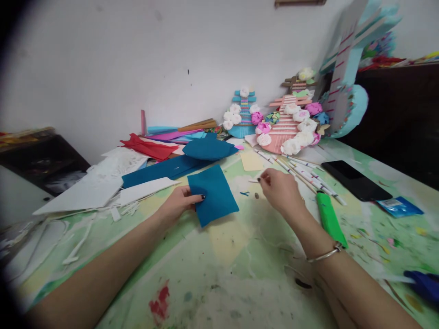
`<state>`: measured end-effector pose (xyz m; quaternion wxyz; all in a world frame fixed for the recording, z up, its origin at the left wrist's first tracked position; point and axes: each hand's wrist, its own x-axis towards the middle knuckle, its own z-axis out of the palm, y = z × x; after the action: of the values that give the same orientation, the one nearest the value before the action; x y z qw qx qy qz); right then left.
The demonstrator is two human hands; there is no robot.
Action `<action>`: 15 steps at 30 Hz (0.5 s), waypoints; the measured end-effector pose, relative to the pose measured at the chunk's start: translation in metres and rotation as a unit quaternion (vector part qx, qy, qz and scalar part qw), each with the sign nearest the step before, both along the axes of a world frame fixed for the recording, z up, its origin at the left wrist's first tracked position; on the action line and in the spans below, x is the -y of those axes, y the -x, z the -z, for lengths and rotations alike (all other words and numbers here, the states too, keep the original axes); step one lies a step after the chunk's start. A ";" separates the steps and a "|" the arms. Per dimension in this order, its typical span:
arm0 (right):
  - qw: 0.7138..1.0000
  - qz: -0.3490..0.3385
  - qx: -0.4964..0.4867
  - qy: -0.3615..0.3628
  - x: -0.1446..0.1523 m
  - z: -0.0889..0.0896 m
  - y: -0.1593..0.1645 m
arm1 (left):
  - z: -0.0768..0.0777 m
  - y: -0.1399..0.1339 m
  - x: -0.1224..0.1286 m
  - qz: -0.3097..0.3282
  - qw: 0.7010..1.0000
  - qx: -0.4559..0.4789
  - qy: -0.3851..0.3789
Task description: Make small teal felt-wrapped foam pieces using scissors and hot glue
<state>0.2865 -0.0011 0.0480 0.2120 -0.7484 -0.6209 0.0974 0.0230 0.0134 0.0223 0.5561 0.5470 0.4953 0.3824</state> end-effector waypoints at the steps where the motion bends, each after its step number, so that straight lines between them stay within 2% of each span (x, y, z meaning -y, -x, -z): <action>1: 0.999 0.025 0.039 0.011 -0.002 0.001 -0.009 | 0.001 0.003 -0.003 -0.015 1.000 0.008 0.005; 3: 0.992 0.058 0.103 0.041 -0.004 0.006 -0.023 | 0.001 0.009 -0.010 -0.051 0.998 0.040 0.013; 6: 0.981 0.072 0.157 0.087 -0.007 0.017 -0.031 | -0.004 0.019 -0.019 -0.089 0.991 0.102 0.016; 11: 0.969 0.059 0.198 0.133 -0.013 0.021 -0.035 | -0.025 0.038 -0.025 -0.124 0.968 0.219 0.004; 12: 0.968 0.056 0.202 0.140 -0.014 0.019 -0.036 | -0.030 0.043 -0.025 -0.130 0.959 0.254 0.000; 15: 0.965 0.052 0.206 0.155 -0.014 0.014 -0.037 | -0.044 0.062 -0.024 -0.160 0.905 0.395 0.000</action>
<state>0.3235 0.0131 0.0344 -0.0344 -0.8072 -0.5888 0.0256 -0.0395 0.0372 0.0666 0.6370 0.2647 0.3161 0.6513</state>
